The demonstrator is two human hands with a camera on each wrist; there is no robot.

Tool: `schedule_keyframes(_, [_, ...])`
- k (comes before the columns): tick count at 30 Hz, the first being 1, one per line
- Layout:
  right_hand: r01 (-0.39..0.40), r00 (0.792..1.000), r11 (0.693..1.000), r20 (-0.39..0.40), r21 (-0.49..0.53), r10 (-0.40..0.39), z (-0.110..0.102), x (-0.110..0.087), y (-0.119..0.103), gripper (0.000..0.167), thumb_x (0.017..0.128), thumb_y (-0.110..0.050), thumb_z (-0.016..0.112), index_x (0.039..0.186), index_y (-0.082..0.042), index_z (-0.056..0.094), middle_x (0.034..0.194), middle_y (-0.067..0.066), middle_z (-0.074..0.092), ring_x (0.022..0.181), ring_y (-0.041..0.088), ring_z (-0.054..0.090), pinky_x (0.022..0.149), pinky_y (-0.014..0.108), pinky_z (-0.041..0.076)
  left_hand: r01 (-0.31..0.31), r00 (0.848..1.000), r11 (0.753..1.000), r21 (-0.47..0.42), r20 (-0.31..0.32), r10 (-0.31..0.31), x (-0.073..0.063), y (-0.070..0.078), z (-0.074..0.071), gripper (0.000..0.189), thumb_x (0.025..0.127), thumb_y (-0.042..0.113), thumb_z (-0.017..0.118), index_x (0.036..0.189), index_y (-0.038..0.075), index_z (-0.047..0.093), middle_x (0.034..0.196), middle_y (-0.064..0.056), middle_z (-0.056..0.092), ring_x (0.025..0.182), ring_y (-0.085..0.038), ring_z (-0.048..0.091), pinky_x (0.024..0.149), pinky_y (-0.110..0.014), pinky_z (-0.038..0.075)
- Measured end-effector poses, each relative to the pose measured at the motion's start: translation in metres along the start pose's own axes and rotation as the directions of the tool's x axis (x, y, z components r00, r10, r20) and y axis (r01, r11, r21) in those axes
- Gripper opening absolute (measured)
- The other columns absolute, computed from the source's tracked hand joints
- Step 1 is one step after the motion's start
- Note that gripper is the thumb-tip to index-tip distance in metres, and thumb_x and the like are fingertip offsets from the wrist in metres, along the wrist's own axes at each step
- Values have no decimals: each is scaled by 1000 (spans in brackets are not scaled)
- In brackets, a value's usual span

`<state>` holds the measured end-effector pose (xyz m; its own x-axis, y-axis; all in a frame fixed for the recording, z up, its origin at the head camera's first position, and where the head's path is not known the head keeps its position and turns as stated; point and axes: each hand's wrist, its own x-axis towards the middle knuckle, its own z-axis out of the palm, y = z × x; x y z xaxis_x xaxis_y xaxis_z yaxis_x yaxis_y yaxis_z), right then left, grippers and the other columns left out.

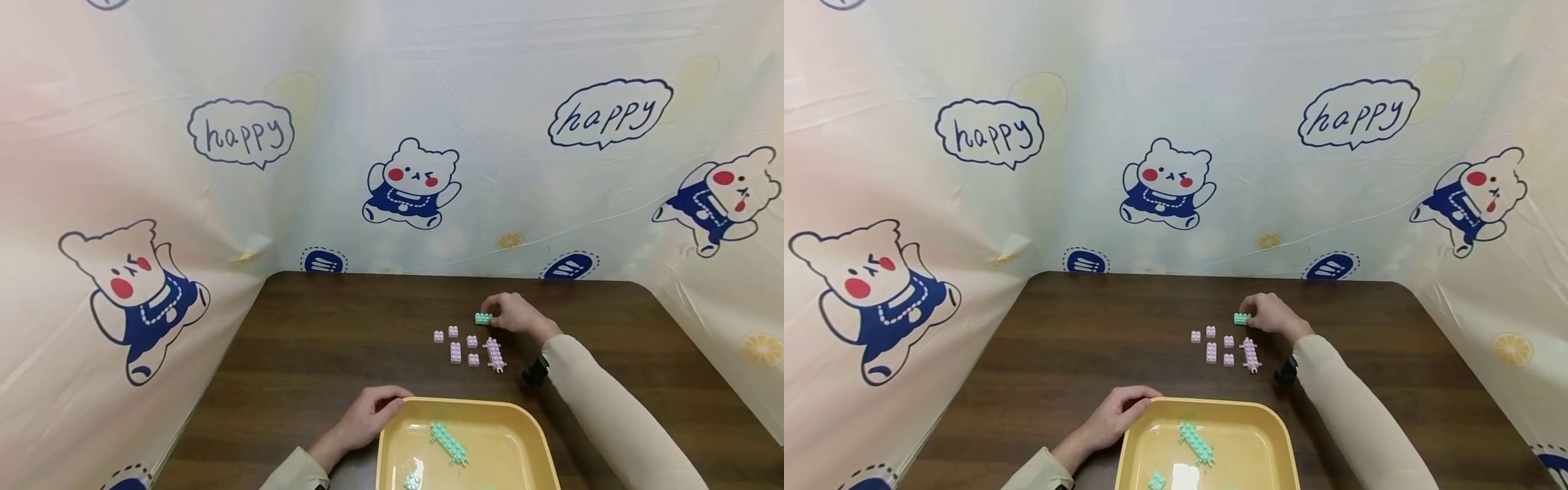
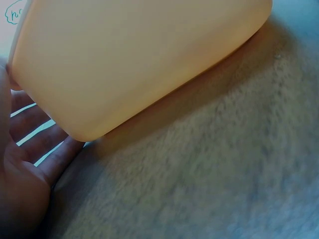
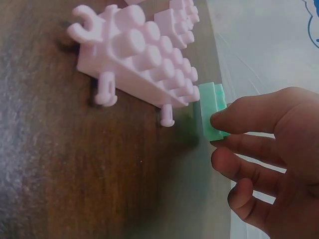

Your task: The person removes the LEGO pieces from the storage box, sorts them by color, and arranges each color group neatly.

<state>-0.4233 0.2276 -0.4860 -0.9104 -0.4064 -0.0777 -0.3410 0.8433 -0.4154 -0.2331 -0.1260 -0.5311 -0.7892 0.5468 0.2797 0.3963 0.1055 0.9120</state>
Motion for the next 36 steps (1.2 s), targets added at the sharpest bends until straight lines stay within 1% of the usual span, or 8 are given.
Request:
schedule_keyframes(3, [3,1000,1000,-18,-8,-3,2,-1,1,23,83,-5,71,105,-12,71,100,6,69,82,19,57,72,35,50,5,1000,1000,4,-2,-5,0,-13,1,23,101,8,48,113,2,68,103,-17,72,88,-20,68,74,-31,58])
schedule_keyframes(5, [4,1000,1000,-22,-11,-5,5,-2,1,22,83,-5,71,104,-12,71,99,6,69,82,19,56,73,36,50,6,1000,1000,4,-5,-6,-1,-15,2,23,102,10,49,113,5,68,103,-14,72,88,-17,68,73,-30,57])
schedule_keyframes(9, [-12,1000,1000,-12,-10,11,10,-4,2,22,83,-6,72,103,-14,71,99,5,69,83,19,57,77,38,51,6,1000,1000,-2,0,-6,-3,-15,2,22,102,13,50,112,7,69,103,-12,72,88,-13,67,74,-28,57])
schedule_keyframes(15, [-34,999,999,-22,-22,33,11,-6,3,21,83,-7,72,102,-16,71,99,4,68,86,19,57,81,41,52,14,1000,1000,0,4,-14,-3,-15,2,23,102,15,50,111,6,69,103,-13,72,88,-14,67,73,-28,57])
schedule_keyframes(20, [-34,999,999,-19,-17,34,9,-6,2,21,83,-5,71,101,-15,70,98,4,67,84,20,56,78,39,51,25,1000,1000,2,1,-25,-2,-15,1,23,102,16,50,111,6,69,103,-13,72,88,-15,68,74,-28,57])
schedule_keyframes(28, [-34,999,998,-19,-52,33,8,-8,-1,23,83,-6,71,105,-13,69,96,5,66,81,20,54,73,37,49,26,1000,1000,-9,2,-26,-1,-15,1,23,102,15,50,111,6,69,103,-13,72,87,-15,67,73,-28,57])
schedule_keyframes(33, [-30,999,998,-23,-50,29,10,-9,-1,24,83,-7,71,106,-13,69,96,5,66,80,19,54,70,34,48,17,1000,999,-29,9,-16,-1,-13,1,24,102,14,49,112,5,68,104,-14,72,88,-15,67,73,-29,57])
schedule_keyframes(36, [-16,1000,999,-27,-47,15,10,-9,0,25,83,-8,71,107,-12,68,96,5,66,80,19,54,70,34,48,1,1000,999,-37,10,-1,-1,-11,1,24,102,13,49,113,4,68,104,-15,72,89,-16,68,73,-29,57])
